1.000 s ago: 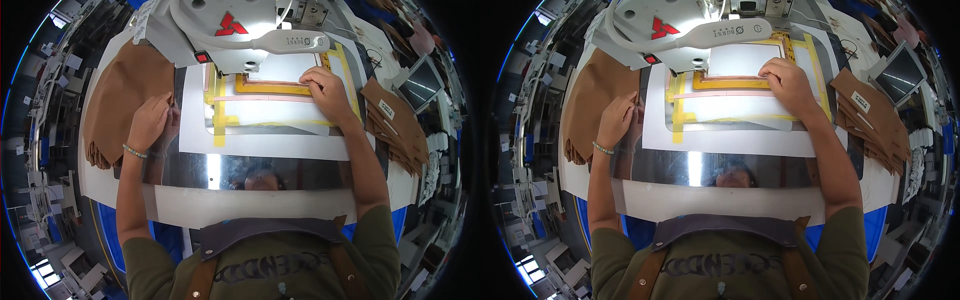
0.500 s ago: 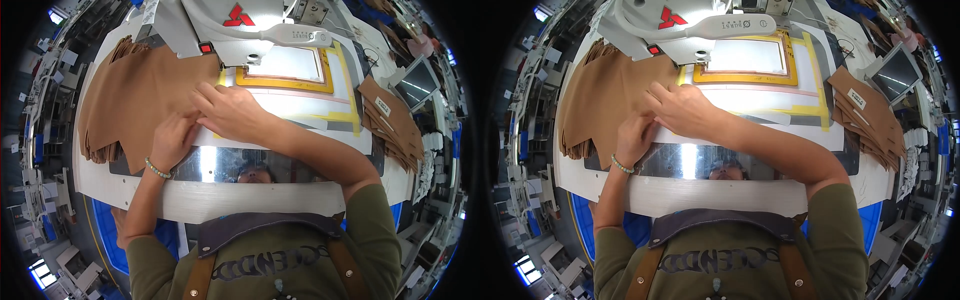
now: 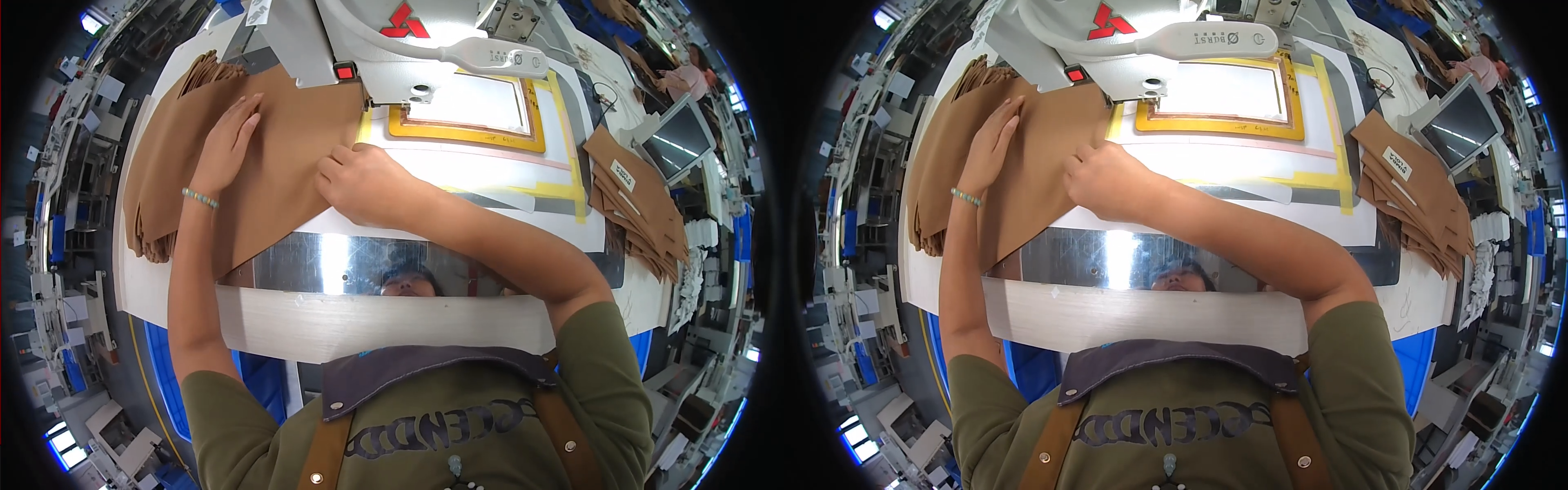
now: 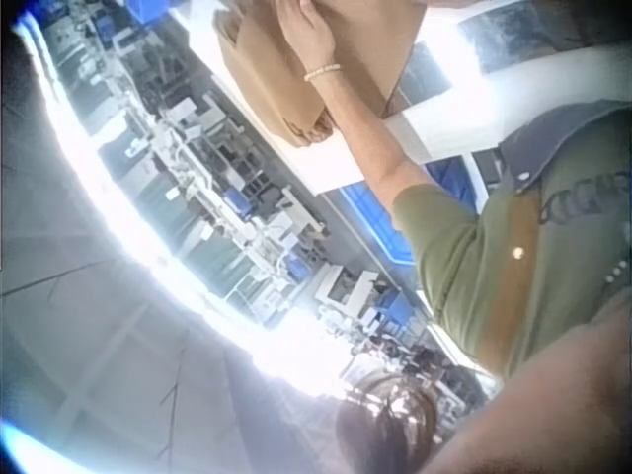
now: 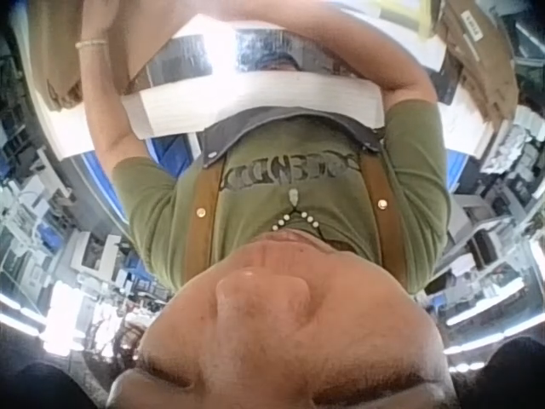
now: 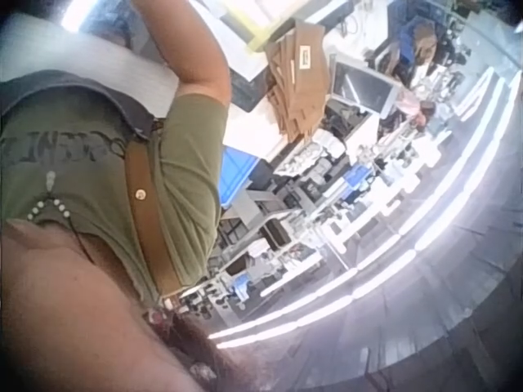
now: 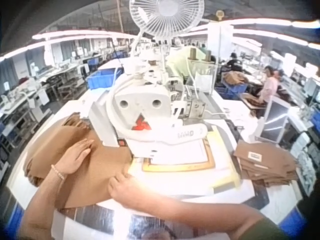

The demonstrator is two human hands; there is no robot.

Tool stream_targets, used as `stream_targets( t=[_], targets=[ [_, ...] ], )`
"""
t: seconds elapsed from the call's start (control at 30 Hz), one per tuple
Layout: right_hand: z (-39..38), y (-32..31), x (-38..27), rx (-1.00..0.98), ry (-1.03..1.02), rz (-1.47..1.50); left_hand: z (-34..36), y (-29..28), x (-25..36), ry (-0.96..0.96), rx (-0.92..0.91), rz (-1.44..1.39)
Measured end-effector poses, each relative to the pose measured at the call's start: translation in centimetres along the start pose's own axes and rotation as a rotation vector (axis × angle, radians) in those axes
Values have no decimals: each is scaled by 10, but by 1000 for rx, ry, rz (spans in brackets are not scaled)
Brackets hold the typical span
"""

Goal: Sewing branded labels onto leather panels using an industrial sewing machine.

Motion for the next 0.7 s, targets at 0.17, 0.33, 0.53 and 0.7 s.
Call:
stream_targets(
  t=[0.17, 0.33, 0.53, 0.7],
  targets=[
    [1, 12, 0, -162, -20, -33, 19, 17, -76, -130, -77, 107],
    [-8, 10, 1, -250, 10, 92, 23, 28, -103, -295, -55, 82],
    [9, -18, 9, 16, -2, -84, 20, 27, -105, -230, -49, 93],
    [4, -56, 9, 365, -91, -139, 18, 19, -90, -209, -5, 58]
  ],
)
Point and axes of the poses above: each hand's wrist, its own z-axis towards the middle knuckle, its own y-axis out of the palm, x = y × z, the point moved 9 cm from there along z, towards the middle knuckle, and after that the axes turned 10 degrees about -z, right-handed, at the moved point
